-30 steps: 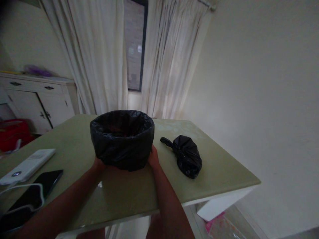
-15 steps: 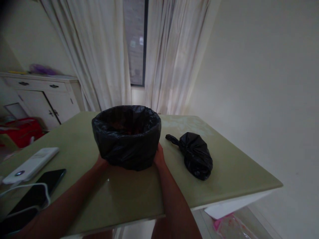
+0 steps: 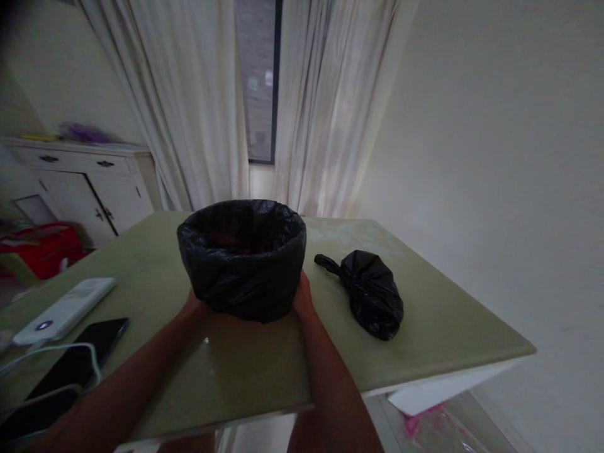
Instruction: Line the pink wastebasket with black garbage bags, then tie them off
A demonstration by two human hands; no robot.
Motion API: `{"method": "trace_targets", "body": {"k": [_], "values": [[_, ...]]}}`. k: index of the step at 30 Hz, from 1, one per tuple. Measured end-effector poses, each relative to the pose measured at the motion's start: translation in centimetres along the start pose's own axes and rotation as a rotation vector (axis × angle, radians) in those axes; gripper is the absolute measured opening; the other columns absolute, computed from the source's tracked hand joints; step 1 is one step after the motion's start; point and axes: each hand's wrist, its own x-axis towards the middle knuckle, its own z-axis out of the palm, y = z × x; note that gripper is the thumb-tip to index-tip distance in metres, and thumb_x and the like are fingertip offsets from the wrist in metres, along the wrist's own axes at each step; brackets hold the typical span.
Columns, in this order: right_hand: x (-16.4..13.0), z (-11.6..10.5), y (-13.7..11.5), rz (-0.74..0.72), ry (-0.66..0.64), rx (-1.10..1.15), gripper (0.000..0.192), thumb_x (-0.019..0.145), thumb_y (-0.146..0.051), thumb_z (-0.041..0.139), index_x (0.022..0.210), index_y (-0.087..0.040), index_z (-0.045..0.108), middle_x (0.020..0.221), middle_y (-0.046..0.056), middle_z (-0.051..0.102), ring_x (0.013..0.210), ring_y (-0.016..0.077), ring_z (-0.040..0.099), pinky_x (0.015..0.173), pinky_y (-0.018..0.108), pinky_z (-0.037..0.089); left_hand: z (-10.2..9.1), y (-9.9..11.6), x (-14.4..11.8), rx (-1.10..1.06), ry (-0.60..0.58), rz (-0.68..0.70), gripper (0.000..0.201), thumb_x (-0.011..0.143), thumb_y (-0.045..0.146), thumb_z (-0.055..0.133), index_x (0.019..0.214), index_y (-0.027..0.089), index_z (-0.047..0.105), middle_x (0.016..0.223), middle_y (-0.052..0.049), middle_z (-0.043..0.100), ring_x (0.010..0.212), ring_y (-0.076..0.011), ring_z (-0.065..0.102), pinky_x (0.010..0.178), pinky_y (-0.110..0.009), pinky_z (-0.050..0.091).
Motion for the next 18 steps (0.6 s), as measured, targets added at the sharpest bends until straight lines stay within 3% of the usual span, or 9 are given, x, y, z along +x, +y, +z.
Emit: {"method": "trace_targets", "body": {"k": [5,13,18], "values": [[0.05,-0.05,-0.22,-0.008,0.001,-0.017,0.036,0.092,-0.045,0.063,0.114,-0.021,0.078,0.124,0.017,0.082,0.114,0.0307,0.072,0.103,0.040,0.057,-0.26,0.31,-0.18,-0.012,-0.013,0.018,0.043,0.079,0.057,0.078,0.110,0.026,0.077,0.115,-0.013,0.080,0.137,-0.0428,0.065,0.126,-0.063,0.045],[0.17,-0.04,-0.36,0.000,-0.002,-0.035,0.038,0.091,-0.048,0.061,0.111,-0.019,0.077,0.122,0.018,0.082,0.116,0.0337,0.071,0.103,0.045,0.058,-0.11,0.17,0.12,-0.032,-0.007,0.011,0.040,0.082,0.057,0.075,0.107,0.026,0.076,0.117,-0.014,0.081,0.136,-0.0428,0.066,0.122,-0.062,0.050],[0.06,-0.01,-0.22,0.013,0.007,-0.028,0.031,0.092,-0.044,0.062,0.108,-0.022,0.077,0.120,0.016,0.082,0.116,0.0316,0.071,0.103,0.042,0.058,-0.13,-0.37,0.26,-0.021,-0.004,-0.007,0.041,0.082,0.058,0.073,0.103,0.023,0.078,0.112,-0.017,0.082,0.133,-0.0438,0.067,0.118,-0.061,0.052]]}}
